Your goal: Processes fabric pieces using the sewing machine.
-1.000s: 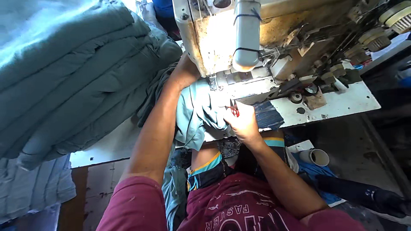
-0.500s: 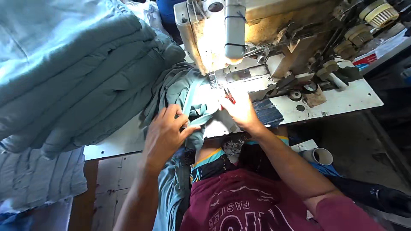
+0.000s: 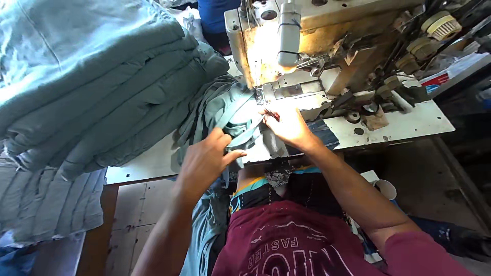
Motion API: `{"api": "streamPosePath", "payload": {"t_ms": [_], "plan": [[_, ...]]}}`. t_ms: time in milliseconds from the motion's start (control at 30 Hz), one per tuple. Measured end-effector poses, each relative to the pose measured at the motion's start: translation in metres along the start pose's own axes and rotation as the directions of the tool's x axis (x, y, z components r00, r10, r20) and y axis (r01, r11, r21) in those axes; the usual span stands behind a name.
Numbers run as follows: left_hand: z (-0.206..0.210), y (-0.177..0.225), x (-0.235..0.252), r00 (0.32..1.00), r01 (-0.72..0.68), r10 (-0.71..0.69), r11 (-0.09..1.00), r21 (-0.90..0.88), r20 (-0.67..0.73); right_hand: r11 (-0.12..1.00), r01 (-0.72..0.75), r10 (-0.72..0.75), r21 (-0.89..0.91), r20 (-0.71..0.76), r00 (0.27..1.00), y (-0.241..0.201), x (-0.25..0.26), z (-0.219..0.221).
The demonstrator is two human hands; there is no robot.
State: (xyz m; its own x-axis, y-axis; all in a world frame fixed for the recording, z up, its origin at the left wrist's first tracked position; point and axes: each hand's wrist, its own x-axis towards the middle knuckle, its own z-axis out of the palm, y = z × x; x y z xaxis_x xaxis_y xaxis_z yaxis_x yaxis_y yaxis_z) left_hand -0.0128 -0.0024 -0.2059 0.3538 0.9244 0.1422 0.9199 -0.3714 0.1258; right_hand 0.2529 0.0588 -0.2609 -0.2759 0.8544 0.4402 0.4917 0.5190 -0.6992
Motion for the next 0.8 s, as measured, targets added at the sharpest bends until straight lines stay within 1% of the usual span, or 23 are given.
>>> {"api": "streamPosePath", "payload": {"t_ms": [33,100,167,233,300,367,400,433,467,533,567,633,667,733,800], "plan": [[-0.015,0.002,-0.009,0.998,-0.014,0.013,1.0,-0.01,-0.058,0.999,0.037,-0.036,-0.038,0.028,0.999,0.002,0.0,-0.001],[-0.039,0.007,-0.024,0.98,-0.099,0.09,0.994,-0.042,-0.176,0.986,0.141,-0.135,-0.092,0.065,0.989,0.004,0.002,0.0],[-0.045,0.014,-0.029,0.946,-0.215,0.191,0.974,-0.067,-0.26,0.965,0.225,-0.217,-0.132,0.071,0.974,0.004,0.008,0.003],[-0.035,0.022,-0.026,0.911,-0.324,0.272,0.937,-0.129,-0.311,0.948,0.3,-0.294,-0.105,0.07,0.953,0.0,0.007,0.002],[-0.019,0.029,-0.02,0.873,-0.413,0.323,0.888,-0.201,-0.367,0.925,0.379,-0.377,-0.018,0.074,0.923,-0.004,-0.002,-0.001],[-0.002,0.033,-0.011,0.833,-0.477,0.328,0.834,-0.277,-0.446,0.898,0.428,-0.435,0.101,0.062,0.898,-0.004,-0.014,-0.004],[0.01,0.034,-0.006,0.803,-0.502,0.308,0.811,-0.3,-0.51,0.891,0.426,-0.438,0.157,0.049,0.898,-0.003,-0.02,-0.004],[0.026,0.033,0.0,0.764,-0.519,0.279,0.801,-0.298,-0.582,0.888,0.41,-0.424,0.209,0.027,0.905,-0.003,-0.027,-0.005],[0.043,0.031,0.007,0.721,-0.524,0.263,0.813,-0.256,-0.641,0.889,0.38,-0.393,0.256,-0.002,0.92,-0.002,-0.033,-0.004],[0.081,0.021,0.023,0.676,-0.482,0.305,0.872,-0.089,-0.671,0.903,0.299,-0.299,0.308,-0.047,0.953,0.001,-0.043,0.001],[0.097,0.014,0.032,0.671,-0.455,0.338,0.89,-0.007,-0.66,0.913,0.25,-0.243,0.323,-0.061,0.968,0.002,-0.048,0.003],[0.115,0.0,0.046,0.694,-0.41,0.371,0.908,0.085,-0.617,0.93,0.17,-0.15,0.325,-0.084,0.985,0.004,-0.055,0.006],[0.113,-0.005,0.051,0.697,-0.414,0.387,0.905,0.102,-0.603,0.935,0.144,-0.12,0.323,-0.093,0.988,0.005,-0.058,0.006],[0.094,-0.011,0.056,0.702,-0.455,0.451,0.879,0.139,-0.551,0.934,0.099,-0.067,0.343,-0.104,0.992,0.007,-0.061,0.006],[0.069,-0.013,0.059,0.695,-0.553,0.553,0.82,0.15,-0.459,0.918,0.049,-0.009,0.393,-0.103,0.995,0.007,-0.064,0.007]]}}
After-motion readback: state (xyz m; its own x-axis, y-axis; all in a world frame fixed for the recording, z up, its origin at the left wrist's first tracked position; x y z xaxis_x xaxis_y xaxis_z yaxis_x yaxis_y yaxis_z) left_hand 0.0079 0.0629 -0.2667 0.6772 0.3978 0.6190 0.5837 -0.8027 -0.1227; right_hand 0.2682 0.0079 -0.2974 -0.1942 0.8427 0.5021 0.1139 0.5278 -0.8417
